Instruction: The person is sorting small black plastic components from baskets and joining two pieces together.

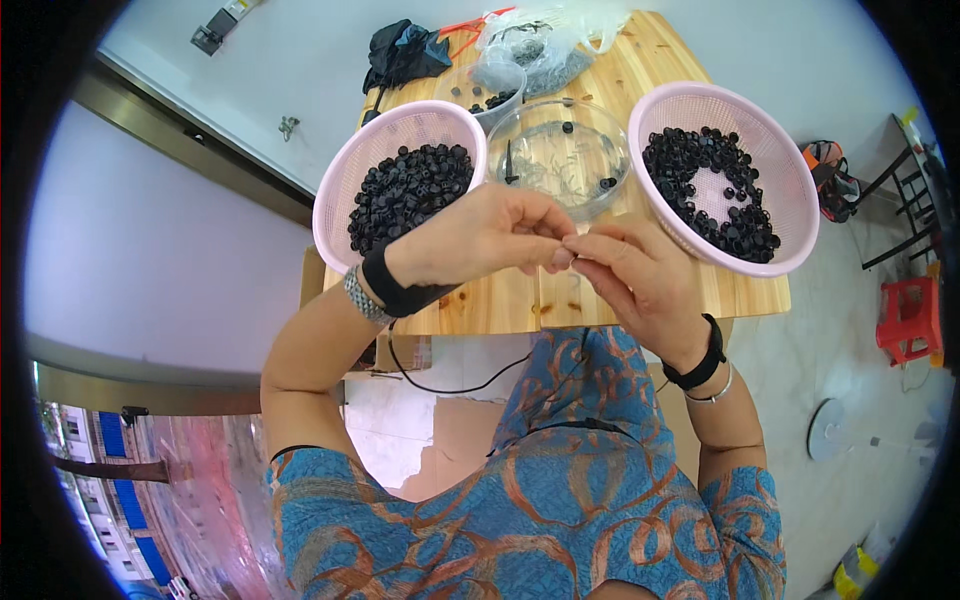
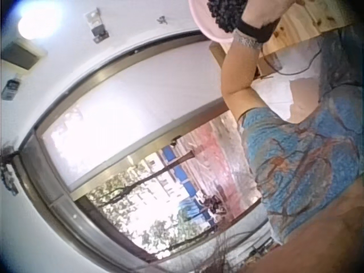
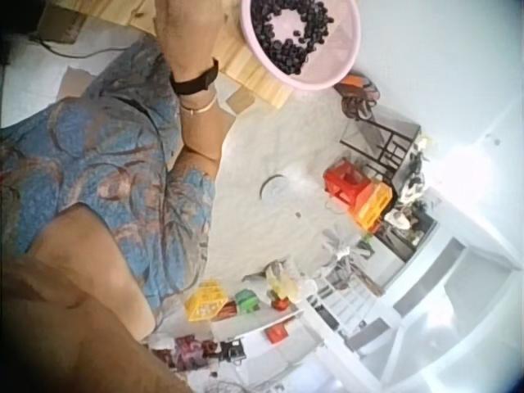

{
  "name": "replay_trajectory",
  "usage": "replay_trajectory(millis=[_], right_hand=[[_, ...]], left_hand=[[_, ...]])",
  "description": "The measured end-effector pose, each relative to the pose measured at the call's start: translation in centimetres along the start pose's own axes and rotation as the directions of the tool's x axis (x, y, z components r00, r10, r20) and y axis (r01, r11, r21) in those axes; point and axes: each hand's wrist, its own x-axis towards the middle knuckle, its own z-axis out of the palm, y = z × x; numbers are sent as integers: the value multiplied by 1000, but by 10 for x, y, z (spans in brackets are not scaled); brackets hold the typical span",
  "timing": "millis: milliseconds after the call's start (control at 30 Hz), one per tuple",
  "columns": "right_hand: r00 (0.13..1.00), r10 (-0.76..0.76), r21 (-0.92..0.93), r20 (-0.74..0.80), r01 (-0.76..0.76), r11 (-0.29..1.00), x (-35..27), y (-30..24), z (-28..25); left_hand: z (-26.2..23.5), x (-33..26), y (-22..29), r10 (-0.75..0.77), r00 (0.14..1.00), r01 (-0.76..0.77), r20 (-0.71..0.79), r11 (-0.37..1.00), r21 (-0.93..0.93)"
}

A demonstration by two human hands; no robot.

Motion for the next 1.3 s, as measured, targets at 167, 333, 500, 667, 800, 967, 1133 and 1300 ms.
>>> replay_trajectory(millis=[167, 333, 500, 667, 800, 967, 1133, 1300], right_hand=[[993, 118, 104, 15, -119, 987, -12, -13, 13], [960, 255, 237, 118, -276, 931, -16, -12, 19], [872, 188, 233, 451, -319, 919, 10, -7, 10], [944, 115, -317, 311, -12, 948, 75, 32, 20], [877, 267, -599, 401, 30, 800, 135, 99, 51], [729, 558, -845, 397, 53, 532, 154, 145, 74], [606, 710, -872, 358, -54, 486, 136, 160, 87], [540, 770, -866, 339, -140, 479, 133, 152, 93]], left_hand=[[33, -27, -31, -27, 996, 6, -81, 969, -247], [77, -33, -74, 27, 922, -303, -385, 668, -680], [100, -32, -111, -70, 905, -407, -420, 143, -902], [99, -41, -123, -122, 913, -351, -390, 254, -901], [98, -44, -124, -137, 924, -297, -356, 325, -898], [112, -49, -129, -120, 924, -307, -364, 336, -890], [118, -54, -142, -117, 940, -269, -319, 320, -909], [114, -59, -149, -72, 951, -261, -300, 331, -907]])
